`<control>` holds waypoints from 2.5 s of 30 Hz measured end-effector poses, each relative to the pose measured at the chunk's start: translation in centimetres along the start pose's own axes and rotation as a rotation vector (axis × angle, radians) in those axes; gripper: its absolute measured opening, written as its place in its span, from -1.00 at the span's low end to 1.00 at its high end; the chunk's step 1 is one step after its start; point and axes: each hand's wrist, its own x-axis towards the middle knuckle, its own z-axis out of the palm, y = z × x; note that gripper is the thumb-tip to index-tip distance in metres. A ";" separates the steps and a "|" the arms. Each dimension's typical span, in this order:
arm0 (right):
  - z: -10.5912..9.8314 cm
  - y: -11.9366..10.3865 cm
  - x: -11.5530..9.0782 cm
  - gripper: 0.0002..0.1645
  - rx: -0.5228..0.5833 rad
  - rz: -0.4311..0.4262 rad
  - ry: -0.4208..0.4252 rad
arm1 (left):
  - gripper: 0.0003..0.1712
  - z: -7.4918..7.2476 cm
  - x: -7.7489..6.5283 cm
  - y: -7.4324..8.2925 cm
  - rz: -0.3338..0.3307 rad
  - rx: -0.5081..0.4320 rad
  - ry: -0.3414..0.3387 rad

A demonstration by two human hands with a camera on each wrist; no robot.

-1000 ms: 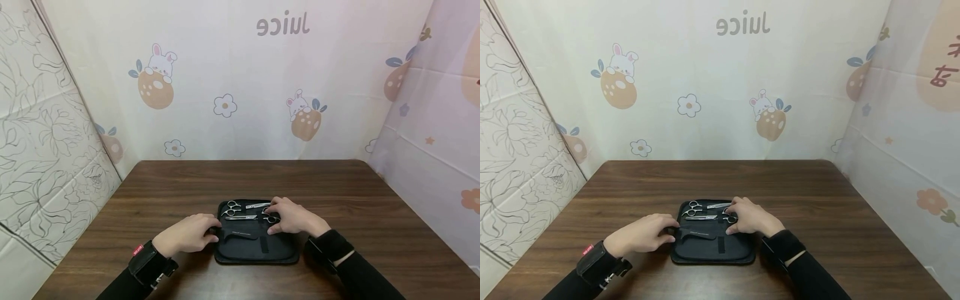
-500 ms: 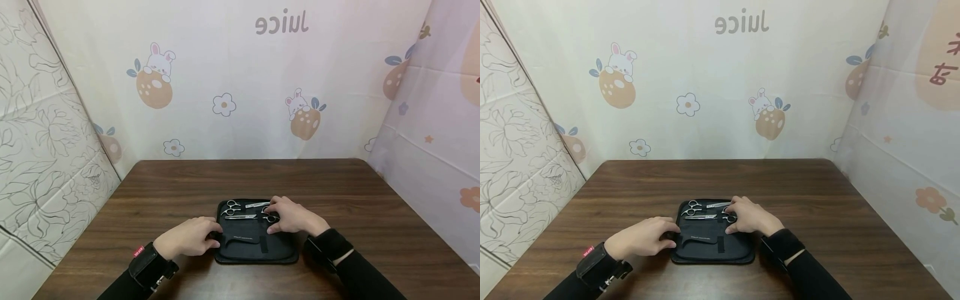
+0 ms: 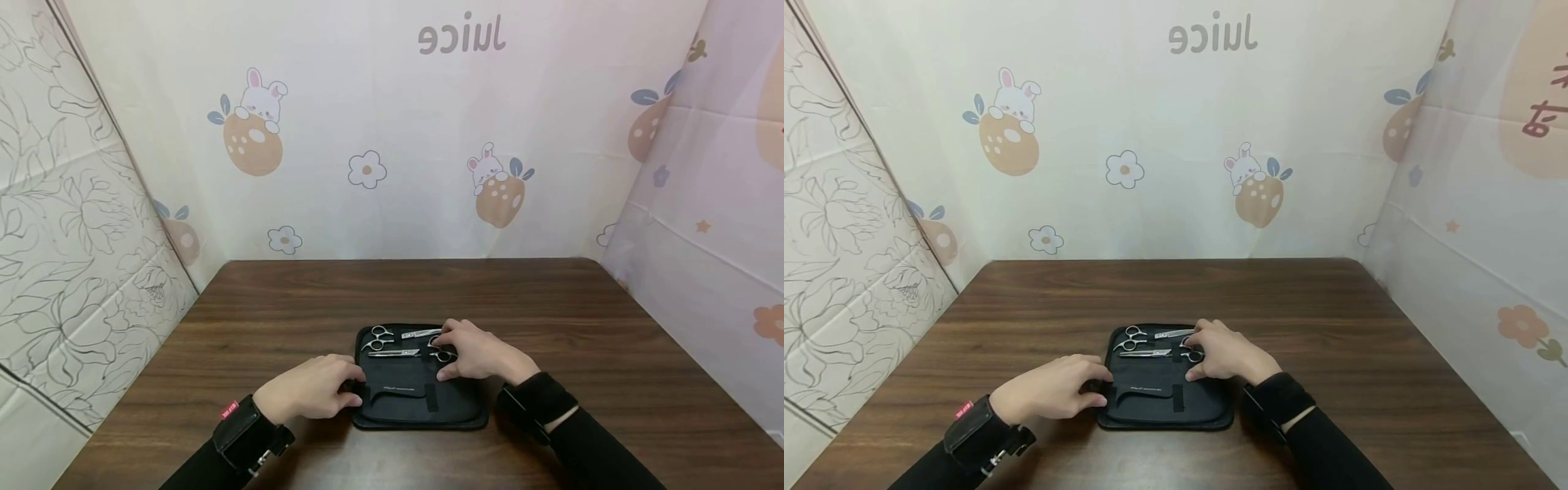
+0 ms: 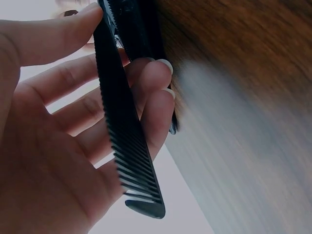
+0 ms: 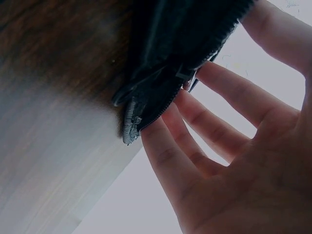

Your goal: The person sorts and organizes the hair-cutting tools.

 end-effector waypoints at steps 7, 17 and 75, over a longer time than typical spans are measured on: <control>0.0 0.0 0.0 -0.35 0.001 -0.001 0.002 | -0.69 -0.1 0.2 0.2 0.004 0.020 0.004; 0.0 0.0 0.0 -0.35 0.005 -0.011 0.003 | -0.70 0.0 0.8 0.8 0.017 0.073 -0.007; 0.3 -0.4 0.0 -0.35 -0.036 -0.005 -0.004 | -0.80 1.1 2.1 2.5 0.093 0.298 0.051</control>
